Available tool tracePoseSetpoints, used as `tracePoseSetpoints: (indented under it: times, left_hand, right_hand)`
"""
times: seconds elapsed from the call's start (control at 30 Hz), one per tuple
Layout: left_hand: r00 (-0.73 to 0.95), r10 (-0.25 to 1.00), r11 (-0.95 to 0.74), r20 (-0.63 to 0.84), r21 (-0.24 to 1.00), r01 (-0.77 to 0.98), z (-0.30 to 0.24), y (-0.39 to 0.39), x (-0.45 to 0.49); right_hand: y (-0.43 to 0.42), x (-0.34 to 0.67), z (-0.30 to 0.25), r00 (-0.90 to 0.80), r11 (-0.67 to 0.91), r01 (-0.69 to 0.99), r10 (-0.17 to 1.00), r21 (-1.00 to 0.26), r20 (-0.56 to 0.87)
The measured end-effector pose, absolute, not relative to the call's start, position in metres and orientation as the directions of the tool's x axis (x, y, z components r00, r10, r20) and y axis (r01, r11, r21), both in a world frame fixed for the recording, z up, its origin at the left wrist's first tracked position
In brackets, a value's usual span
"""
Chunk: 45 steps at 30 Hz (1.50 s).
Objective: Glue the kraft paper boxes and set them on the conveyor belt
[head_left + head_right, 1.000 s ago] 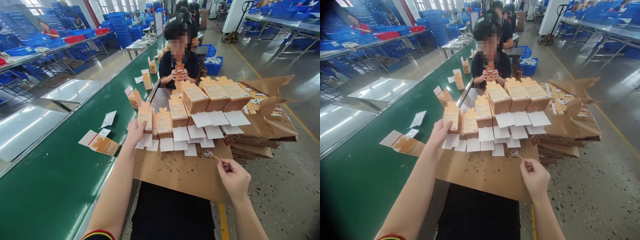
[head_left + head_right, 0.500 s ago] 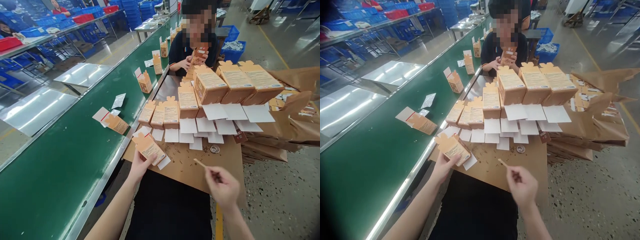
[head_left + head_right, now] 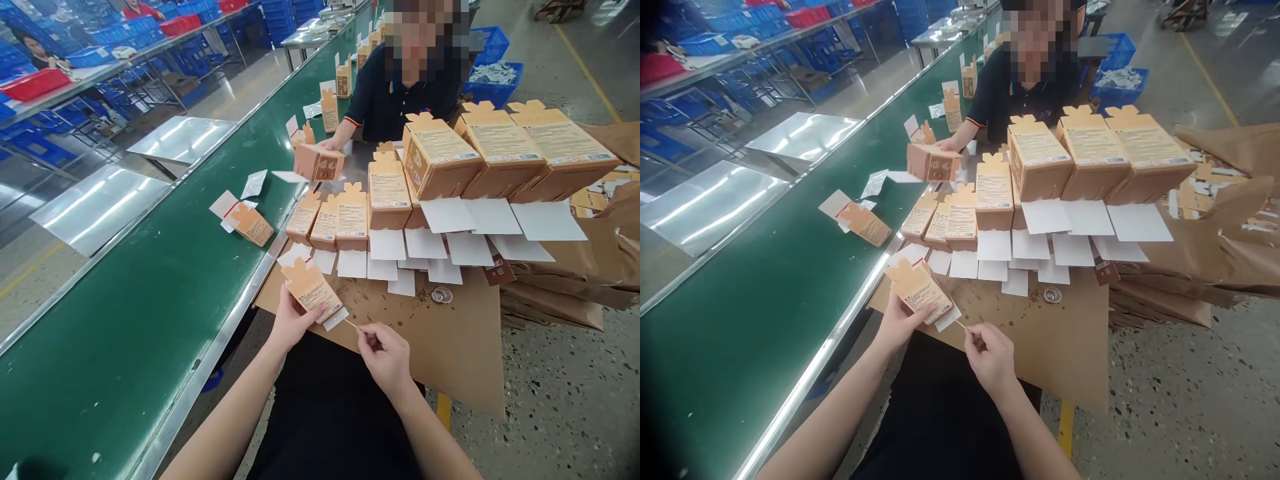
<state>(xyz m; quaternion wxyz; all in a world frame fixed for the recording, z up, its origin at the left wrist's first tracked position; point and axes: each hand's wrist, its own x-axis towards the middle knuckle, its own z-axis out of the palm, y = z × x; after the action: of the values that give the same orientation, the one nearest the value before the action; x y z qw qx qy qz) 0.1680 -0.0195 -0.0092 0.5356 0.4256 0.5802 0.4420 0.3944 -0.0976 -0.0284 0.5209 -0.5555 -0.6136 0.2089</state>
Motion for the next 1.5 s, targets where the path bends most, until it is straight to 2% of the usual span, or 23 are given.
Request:
tracePoseSetpoints:
  times: [0.17, 0.3, 0.57, 0.63, 0.73, 0.87, 1.07, 1.33, 1.4, 1.5]
  left_hand:
    - [-0.112, 0.985, 0.155, -0.134, 0.968, 0.199, -0.024, -0.042, 0.180]
    - [-0.141, 0.984, 0.153, -0.112, 0.930, 0.333, -0.045, -0.057, 0.187]
    - [-0.140, 0.988, 0.102, -0.061, 0.947, 0.306, -0.052, -0.058, 0.185]
    - [-0.263, 0.965, 0.084, -0.007, 0.956, 0.283, -0.045, -0.052, 0.164]
    - [-0.515, 0.853, 0.071, 0.078, 0.962, 0.264, -0.027, -0.033, 0.104]
    - [-0.680, 0.718, 0.109, 0.145, 0.942, 0.316, -0.001, -0.001, 0.014]
    - [-0.668, 0.744, 0.328, 0.003, 0.870, 0.368, -0.011, 0.023, -0.025]
    - [-0.591, 0.806, 0.356, -0.024, 0.818, 0.452, -0.007, 0.041, -0.022]
    - [-0.593, 0.804, 0.303, 0.031, 0.838, 0.454, -0.009, 0.028, -0.022]
    - [-0.687, 0.683, 0.111, 0.248, 0.895, 0.432, -0.012, 0.005, -0.010]
  right_hand:
    - [-0.126, 0.423, -0.023, 0.281, 0.215, 0.407, 0.895, -0.888, 0.345]
    - [-0.147, 0.437, -0.023, 0.331, 0.161, 0.375, 0.896, -0.913, 0.294]
    - [-0.151, 0.416, -0.022, 0.238, 0.246, 0.339, 0.911, -0.908, 0.336]
    - [-0.151, 0.413, -0.021, 0.222, 0.255, 0.324, 0.916, -0.911, 0.335]
    - [-0.152, 0.416, -0.021, 0.239, 0.251, 0.321, 0.912, -0.913, 0.335]
    - [-0.150, 0.424, -0.021, 0.246, 0.251, 0.333, 0.907, -0.909, 0.341]
    - [-0.139, 0.425, -0.016, 0.221, 0.277, 0.359, 0.903, -0.891, 0.370]
    - [-0.136, 0.426, -0.017, 0.241, 0.266, 0.373, 0.897, -0.889, 0.370]
    - [-0.143, 0.437, -0.018, 0.270, 0.258, 0.384, 0.887, -0.887, 0.374]
    - [-0.158, 0.459, -0.018, 0.353, 0.209, 0.438, 0.854, -0.874, 0.381]
